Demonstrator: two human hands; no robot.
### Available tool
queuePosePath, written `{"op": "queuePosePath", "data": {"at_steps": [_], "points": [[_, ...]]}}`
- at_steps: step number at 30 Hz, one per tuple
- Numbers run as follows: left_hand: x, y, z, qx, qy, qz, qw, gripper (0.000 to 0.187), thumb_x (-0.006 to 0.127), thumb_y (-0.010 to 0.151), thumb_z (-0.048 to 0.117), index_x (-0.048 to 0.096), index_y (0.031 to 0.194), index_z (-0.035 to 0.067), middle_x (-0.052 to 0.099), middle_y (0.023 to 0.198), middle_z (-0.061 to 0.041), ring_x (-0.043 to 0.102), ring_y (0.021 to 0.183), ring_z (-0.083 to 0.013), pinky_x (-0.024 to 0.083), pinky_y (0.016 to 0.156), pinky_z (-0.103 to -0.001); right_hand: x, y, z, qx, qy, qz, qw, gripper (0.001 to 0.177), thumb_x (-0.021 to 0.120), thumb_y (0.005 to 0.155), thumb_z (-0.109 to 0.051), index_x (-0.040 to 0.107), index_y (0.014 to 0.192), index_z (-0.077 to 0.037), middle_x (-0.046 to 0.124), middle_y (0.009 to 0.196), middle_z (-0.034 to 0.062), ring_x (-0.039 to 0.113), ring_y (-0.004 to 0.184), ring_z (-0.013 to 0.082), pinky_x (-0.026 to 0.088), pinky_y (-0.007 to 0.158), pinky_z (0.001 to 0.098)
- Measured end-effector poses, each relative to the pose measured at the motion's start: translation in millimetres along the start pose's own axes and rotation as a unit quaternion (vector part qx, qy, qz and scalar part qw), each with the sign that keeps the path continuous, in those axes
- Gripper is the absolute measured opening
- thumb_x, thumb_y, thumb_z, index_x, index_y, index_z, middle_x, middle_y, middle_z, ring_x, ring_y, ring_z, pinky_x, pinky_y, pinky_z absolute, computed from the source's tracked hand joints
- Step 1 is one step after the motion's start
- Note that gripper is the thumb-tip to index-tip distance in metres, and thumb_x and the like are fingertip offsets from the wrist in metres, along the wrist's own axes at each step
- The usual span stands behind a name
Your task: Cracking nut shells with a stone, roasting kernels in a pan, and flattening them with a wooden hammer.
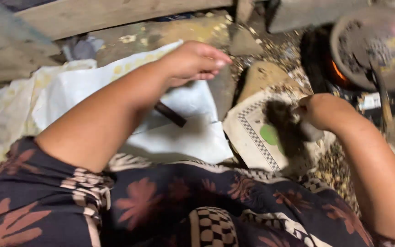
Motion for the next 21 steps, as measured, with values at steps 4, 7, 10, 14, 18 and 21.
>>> {"op": "queuePosePath", "data": {"at_steps": [4, 7, 10, 14, 18, 21], "points": [[-116, -104, -24, 0.119, -0.133, 0.088, 0.980, 0.035, 0.064, 0.102, 0.012, 0.068, 0.136, 0.004, 0.063, 0.096, -0.001, 0.060, 0.082, -0.0072, 0.053, 0.073, -0.021, -27, 6, -119, -0.099, -0.091, 0.013, 0.991, 0.034, 0.058, 0.099, -0.038, 0.073, 0.124, -0.018, 0.069, 0.132, 0.0121, 0.066, 0.123, 0.0341, 0.054, 0.102, 0.0464], [-201, -181, -67, 0.263, -0.391, 0.148, 0.870, 0.017, 0.061, 0.112, 0.016, 0.064, 0.126, 0.006, 0.062, 0.099, -0.002, 0.053, 0.072, -0.0044, 0.043, 0.056, -0.014, -8, 33, -230, -0.238, -0.098, 0.053, 0.965, 0.034, 0.052, 0.096, -0.015, 0.071, 0.125, -0.015, 0.070, 0.127, 0.0167, 0.069, 0.115, 0.0388, 0.055, 0.098, 0.0464], [-252, -220, -112, 0.339, -0.513, 0.161, 0.772, 0.010, 0.058, 0.111, 0.016, 0.061, 0.120, 0.012, 0.061, 0.099, -0.002, 0.053, 0.073, -0.0044, 0.041, 0.054, -0.013, 22, 60, -342, -0.286, -0.034, 0.062, 0.956, 0.054, 0.069, 0.094, -0.049, 0.070, 0.121, -0.002, 0.066, 0.127, 0.0226, 0.066, 0.117, 0.0367, 0.052, 0.101, 0.0438], [-283, -179, -169, 0.284, -0.522, 0.263, 0.760, 0.017, 0.055, 0.103, 0.025, 0.061, 0.115, 0.014, 0.059, 0.091, -0.003, 0.052, 0.068, -0.0070, 0.041, 0.053, -0.017, 37, 76, -427, -0.324, 0.220, 0.145, 0.909, 0.056, 0.072, 0.089, -0.036, 0.057, 0.127, 0.002, 0.066, 0.114, 0.0285, 0.066, 0.102, 0.0429, 0.053, 0.090, 0.0470], [-306, -64, -248, 0.131, -0.268, 0.300, 0.906, 0.036, 0.065, 0.094, 0.018, 0.072, 0.128, 0.007, 0.059, 0.074, 0.002, 0.046, 0.056, -0.0062, 0.036, 0.048, -0.022, 15, 77, -412, -0.262, 0.385, 0.055, 0.883, 0.054, 0.066, 0.088, -0.029, 0.054, 0.132, -0.001, 0.073, 0.094, 0.0262, 0.071, 0.085, 0.0439, 0.056, 0.074, 0.0480], [-296, -17, -228, 0.122, -0.005, 0.329, 0.937, 0.029, 0.068, 0.090, 0.016, 0.077, 0.117, 0.008, 0.079, 0.093, -0.003, 0.067, 0.070, -0.0092, 0.055, 0.062, -0.024, 14, 75, -364, -0.228, 0.437, 0.116, 0.862, 0.049, 0.066, 0.096, -0.034, 0.056, 0.132, -0.002, 0.074, 0.092, 0.0240, 0.075, 0.077, 0.0305, 0.057, 0.067, 0.0413]]}}
Point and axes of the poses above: each hand's wrist, its own y-axis towards the middle knuckle, its own x-axis out of the palm, z = x × y, the point moved 10 cm from there along y, towards the middle knuckle
